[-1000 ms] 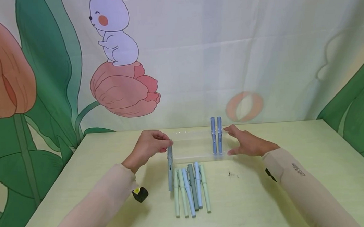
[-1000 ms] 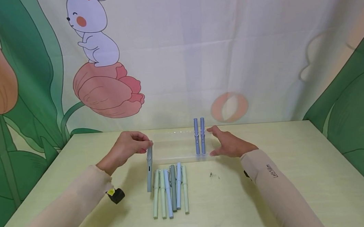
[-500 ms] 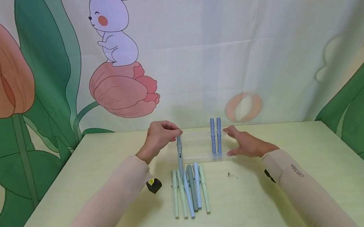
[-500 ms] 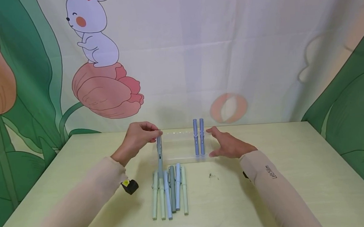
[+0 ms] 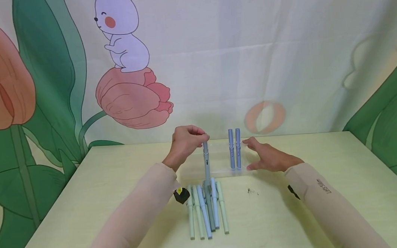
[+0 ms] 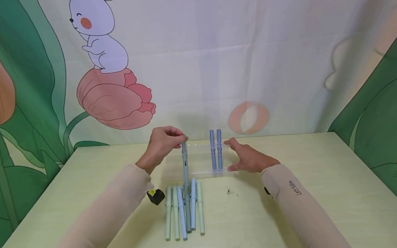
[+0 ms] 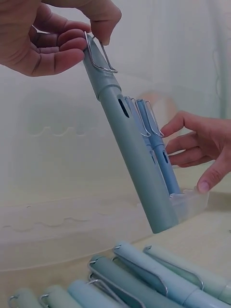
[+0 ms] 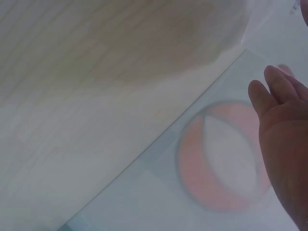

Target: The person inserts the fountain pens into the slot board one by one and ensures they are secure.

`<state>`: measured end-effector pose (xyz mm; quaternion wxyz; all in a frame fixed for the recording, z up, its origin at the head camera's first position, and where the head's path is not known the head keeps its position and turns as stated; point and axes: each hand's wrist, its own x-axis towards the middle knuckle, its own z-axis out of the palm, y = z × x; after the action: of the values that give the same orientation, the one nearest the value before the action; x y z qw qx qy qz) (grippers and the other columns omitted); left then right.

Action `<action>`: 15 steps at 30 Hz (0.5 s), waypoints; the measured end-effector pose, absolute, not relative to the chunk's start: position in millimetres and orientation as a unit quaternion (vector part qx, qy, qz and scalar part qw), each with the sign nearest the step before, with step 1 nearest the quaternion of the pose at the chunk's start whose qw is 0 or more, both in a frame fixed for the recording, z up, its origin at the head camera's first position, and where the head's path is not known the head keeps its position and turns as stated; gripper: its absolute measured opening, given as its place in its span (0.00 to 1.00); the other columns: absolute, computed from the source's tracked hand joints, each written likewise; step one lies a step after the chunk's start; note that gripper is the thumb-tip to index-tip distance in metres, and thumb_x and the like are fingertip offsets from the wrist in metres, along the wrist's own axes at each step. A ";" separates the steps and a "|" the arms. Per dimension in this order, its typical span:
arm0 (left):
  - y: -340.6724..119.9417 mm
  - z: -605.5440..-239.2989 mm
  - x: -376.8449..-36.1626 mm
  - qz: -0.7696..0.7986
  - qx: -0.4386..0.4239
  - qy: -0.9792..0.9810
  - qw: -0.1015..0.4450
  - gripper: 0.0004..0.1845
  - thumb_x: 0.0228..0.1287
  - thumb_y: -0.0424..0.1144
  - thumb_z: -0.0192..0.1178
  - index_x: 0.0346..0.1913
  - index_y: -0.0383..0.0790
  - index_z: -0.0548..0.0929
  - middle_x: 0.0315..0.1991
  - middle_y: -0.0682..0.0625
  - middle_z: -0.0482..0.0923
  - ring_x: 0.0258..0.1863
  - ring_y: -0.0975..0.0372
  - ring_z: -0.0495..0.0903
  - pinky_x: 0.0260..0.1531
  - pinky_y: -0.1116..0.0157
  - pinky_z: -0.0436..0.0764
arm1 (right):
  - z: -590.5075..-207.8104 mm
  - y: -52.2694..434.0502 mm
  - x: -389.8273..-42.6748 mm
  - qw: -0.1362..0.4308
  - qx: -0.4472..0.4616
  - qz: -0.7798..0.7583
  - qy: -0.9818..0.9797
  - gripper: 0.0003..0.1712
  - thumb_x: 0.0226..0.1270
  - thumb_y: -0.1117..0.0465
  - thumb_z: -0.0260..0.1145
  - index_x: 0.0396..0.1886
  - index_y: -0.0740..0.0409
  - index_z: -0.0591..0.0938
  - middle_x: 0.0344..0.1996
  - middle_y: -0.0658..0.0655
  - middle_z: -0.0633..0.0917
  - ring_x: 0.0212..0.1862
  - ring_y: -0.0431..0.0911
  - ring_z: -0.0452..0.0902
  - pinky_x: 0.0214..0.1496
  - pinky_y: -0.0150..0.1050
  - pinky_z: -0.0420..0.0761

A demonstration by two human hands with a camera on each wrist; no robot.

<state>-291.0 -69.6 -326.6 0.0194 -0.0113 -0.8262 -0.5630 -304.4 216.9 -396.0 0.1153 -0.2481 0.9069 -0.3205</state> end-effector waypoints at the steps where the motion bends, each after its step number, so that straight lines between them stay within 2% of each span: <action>1: -67.6 -326.4 -291.6 -0.563 -0.011 -0.826 0.020 0.06 0.60 0.38 0.71 0.37 0.40 0.87 0.35 0.48 0.84 0.34 0.53 0.85 0.43 0.59 0.83 | -395.7 216.8 -304.1 0.115 -0.248 -0.319 0.907 0.51 0.61 0.62 0.75 0.74 0.58 0.53 0.76 0.68 0.58 0.76 0.60 0.52 0.72 0.59 0.59; 8: -54.2 -325.6 -298.6 -0.570 -0.019 -0.821 0.023 0.06 0.60 0.39 0.71 0.35 0.41 0.87 0.34 0.49 0.84 0.34 0.54 0.84 0.43 0.58 0.81 | -395.1 217.1 -303.8 0.115 -0.251 -0.312 0.909 0.51 0.61 0.61 0.75 0.74 0.60 0.53 0.75 0.70 0.59 0.76 0.61 0.52 0.72 0.59 0.60; 15: -41.0 -325.3 -306.2 -0.568 -0.019 -0.822 0.040 0.06 0.59 0.39 0.72 0.34 0.41 0.87 0.32 0.50 0.84 0.33 0.55 0.84 0.41 0.59 0.82 | -394.7 217.0 -303.6 0.114 -0.250 -0.315 0.908 0.51 0.60 0.61 0.76 0.74 0.58 0.53 0.75 0.68 0.58 0.76 0.61 0.53 0.72 0.59 0.59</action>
<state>-306.2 -41.0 -325.3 0.0402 -0.0189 -0.8216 -0.5683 -303.6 217.0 -394.7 0.1144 -0.2498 0.9084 -0.3151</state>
